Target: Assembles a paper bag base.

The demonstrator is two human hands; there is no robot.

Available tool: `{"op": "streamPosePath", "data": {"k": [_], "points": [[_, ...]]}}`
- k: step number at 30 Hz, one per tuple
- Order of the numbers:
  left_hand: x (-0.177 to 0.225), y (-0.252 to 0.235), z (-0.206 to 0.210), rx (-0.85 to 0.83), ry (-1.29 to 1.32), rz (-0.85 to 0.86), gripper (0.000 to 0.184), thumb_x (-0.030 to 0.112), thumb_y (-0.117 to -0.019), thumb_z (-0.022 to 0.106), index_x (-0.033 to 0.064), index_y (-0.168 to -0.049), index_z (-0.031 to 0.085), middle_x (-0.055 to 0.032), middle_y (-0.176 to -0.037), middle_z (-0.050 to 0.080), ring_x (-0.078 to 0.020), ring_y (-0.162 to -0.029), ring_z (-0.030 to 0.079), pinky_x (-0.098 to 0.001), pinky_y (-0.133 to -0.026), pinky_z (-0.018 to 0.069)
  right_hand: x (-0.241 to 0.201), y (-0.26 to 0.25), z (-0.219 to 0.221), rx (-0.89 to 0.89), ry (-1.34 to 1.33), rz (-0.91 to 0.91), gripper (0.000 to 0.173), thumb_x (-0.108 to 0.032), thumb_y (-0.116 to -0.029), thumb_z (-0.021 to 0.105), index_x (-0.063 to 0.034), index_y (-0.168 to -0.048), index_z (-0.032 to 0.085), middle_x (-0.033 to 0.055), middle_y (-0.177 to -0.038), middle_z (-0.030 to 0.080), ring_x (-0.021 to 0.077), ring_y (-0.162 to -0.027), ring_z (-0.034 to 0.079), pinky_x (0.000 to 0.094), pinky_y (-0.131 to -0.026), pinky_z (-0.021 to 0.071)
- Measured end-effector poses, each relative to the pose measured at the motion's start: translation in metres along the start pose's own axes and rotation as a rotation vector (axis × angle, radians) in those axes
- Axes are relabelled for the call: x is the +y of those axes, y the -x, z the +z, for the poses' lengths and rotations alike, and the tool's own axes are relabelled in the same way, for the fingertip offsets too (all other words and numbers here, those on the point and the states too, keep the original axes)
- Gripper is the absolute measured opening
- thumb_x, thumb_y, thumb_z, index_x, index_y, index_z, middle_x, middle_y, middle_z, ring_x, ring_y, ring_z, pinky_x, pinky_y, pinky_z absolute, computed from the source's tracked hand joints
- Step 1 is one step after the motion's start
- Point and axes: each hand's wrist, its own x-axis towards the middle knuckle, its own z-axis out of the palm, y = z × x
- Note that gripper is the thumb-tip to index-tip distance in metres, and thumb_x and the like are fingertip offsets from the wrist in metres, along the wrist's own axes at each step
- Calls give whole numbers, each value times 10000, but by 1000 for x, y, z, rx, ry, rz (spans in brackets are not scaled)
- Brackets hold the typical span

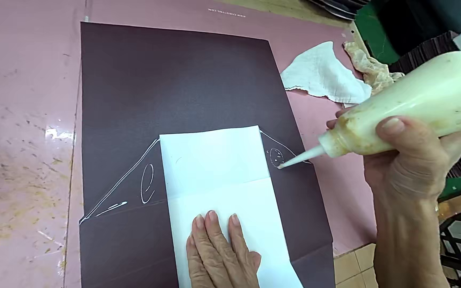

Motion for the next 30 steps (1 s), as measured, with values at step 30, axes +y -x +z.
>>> {"op": "streamPosePath", "data": {"k": [30], "points": [[4, 0, 0, -29, 24, -17, 508, 244, -1069, 406, -179, -1231, 635, -394, -1133, 669, -543, -1034, 679, -519, -868, 538, 11, -35, 54, 41, -57, -33, 499, -113, -741, 847, -99, -1095, 495, -22, -904, 727, 158, -798, 757, 351, -669, 674]]}}
